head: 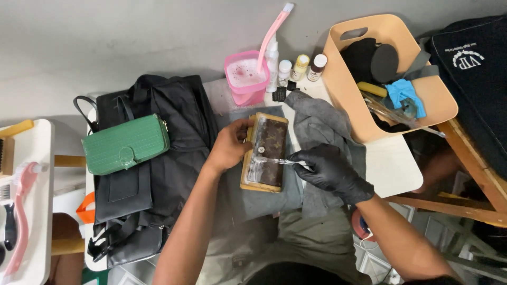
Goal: The person scrubs the interior and exterior of a yellow wallet with a toothbrush and soapy water, then wipes it with a cloth. The person opens and closes the wallet to access different compartments and surfaces during cleaning.
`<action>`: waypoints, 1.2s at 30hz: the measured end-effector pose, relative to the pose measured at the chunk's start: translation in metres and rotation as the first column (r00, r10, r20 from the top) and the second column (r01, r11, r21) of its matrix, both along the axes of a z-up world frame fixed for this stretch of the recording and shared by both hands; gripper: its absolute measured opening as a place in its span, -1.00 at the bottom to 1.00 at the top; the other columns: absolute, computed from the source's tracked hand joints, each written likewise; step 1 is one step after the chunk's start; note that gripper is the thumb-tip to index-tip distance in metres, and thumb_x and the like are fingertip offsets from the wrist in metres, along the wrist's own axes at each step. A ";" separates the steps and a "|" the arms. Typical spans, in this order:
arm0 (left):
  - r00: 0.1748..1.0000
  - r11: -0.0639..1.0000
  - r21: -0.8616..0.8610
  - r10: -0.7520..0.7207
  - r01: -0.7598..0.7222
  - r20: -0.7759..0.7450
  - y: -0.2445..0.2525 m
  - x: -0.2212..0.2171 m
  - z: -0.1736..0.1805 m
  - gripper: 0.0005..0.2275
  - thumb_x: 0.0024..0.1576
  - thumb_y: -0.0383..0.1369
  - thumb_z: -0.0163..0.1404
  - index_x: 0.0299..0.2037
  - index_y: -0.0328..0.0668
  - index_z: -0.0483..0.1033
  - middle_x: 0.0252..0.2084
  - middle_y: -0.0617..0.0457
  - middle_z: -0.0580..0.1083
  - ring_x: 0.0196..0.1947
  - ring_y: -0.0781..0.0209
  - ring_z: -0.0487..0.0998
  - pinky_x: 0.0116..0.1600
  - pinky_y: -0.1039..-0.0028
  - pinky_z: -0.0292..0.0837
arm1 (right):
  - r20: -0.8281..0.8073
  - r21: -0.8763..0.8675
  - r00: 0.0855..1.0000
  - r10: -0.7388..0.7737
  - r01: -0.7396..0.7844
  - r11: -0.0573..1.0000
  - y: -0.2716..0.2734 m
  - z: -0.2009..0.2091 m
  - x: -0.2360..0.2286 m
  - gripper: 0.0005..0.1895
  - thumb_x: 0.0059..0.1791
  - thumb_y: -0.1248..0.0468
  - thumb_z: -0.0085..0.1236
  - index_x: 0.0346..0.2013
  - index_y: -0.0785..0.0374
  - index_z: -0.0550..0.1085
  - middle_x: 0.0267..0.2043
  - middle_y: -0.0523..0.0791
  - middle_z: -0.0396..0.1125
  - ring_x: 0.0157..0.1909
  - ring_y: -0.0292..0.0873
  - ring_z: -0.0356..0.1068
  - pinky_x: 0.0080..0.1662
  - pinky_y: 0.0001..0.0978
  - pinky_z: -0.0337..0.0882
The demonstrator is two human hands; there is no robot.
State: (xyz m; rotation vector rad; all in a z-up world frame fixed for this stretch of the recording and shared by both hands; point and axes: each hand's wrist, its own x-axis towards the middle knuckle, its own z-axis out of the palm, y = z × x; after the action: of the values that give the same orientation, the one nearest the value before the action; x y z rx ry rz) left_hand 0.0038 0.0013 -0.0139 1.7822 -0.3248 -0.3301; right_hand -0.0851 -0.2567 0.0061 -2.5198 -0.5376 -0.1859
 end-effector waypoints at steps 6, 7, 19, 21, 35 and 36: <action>1.000 1.000 -0.025 -0.008 0.008 0.003 0.002 0.003 -0.013 -0.50 0.02 -0.67 0.07 0.25 -0.52 0.38 0.04 -0.48 0.45 0.06 -0.25 0.50 -0.01 -0.03 0.46 | -0.006 0.026 0.999 0.039 -0.039 0.999 0.004 0.013 -0.007 -0.85 -0.13 0.17 0.34 -0.29 -0.02 0.58 -0.65 -0.13 0.34 -0.42 -0.03 0.49 -0.23 -0.23 0.47; 1.000 1.000 -0.029 -0.003 0.003 -0.002 0.001 0.003 -0.015 -0.50 0.02 -0.67 0.07 0.25 -0.52 0.38 0.04 -0.48 0.45 0.06 -0.25 0.50 -0.01 -0.03 0.46 | -0.011 0.022 0.999 0.044 -0.044 0.999 0.004 0.010 -0.009 -0.85 -0.13 0.17 0.34 -0.29 -0.02 0.58 -0.65 -0.13 0.34 -0.42 -0.03 0.49 -0.23 -0.23 0.47; 0.999 0.994 -0.100 -0.037 0.038 0.015 0.001 0.000 -0.017 -0.48 -0.01 -0.72 0.06 0.24 -0.57 0.35 0.05 -0.53 0.43 0.04 -0.31 0.53 -0.04 -0.05 0.49 | -0.063 0.066 0.995 -0.071 0.075 0.995 0.005 0.006 -0.011 -0.89 -0.07 0.21 0.28 -0.25 -0.05 0.59 -0.72 -0.10 0.32 -0.44 -0.07 0.50 -0.31 -0.34 0.47; 0.998 0.994 -0.094 -0.048 0.051 0.034 0.003 -0.002 -0.010 -0.49 0.02 -0.71 0.04 0.25 -0.60 0.33 0.05 -0.54 0.42 0.00 -0.18 0.50 -0.11 -0.01 0.46 | -0.288 0.157 0.954 -0.081 0.131 0.979 0.005 0.010 -0.019 -0.83 -0.16 0.17 0.35 -0.28 -0.04 0.62 -0.52 -0.01 0.50 -0.25 0.01 0.58 -0.22 -0.22 0.56; 0.999 0.997 -0.077 -0.028 0.031 0.034 0.003 0.003 -0.011 -0.48 0.00 -0.72 0.08 0.24 -0.59 0.35 0.08 -0.54 0.42 0.03 -0.23 0.52 -0.07 0.02 0.48 | -0.254 0.073 0.967 -0.027 0.047 0.996 0.006 0.029 -0.018 -0.93 -0.09 0.15 0.27 -0.31 -0.06 0.58 -0.76 -0.17 0.27 -0.53 -0.04 0.48 -0.32 -0.20 0.45; 0.999 0.997 -0.076 -0.023 0.025 0.029 0.003 0.002 -0.009 -0.48 0.00 -0.72 0.10 0.23 -0.59 0.36 0.07 -0.52 0.43 0.01 -0.17 0.51 -0.06 0.04 0.47 | -0.234 0.077 0.972 -0.011 0.030 0.997 0.006 0.028 -0.018 -0.92 -0.09 0.16 0.27 -0.31 -0.04 0.57 -0.76 -0.17 0.27 -0.53 -0.02 0.48 -0.32 -0.19 0.45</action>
State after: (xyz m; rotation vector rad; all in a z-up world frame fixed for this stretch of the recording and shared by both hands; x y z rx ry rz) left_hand 0.0058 0.0048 -0.0231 1.7104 -0.3741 -0.3056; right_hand -0.1034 -0.2503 0.0342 -2.4268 -0.4009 0.0802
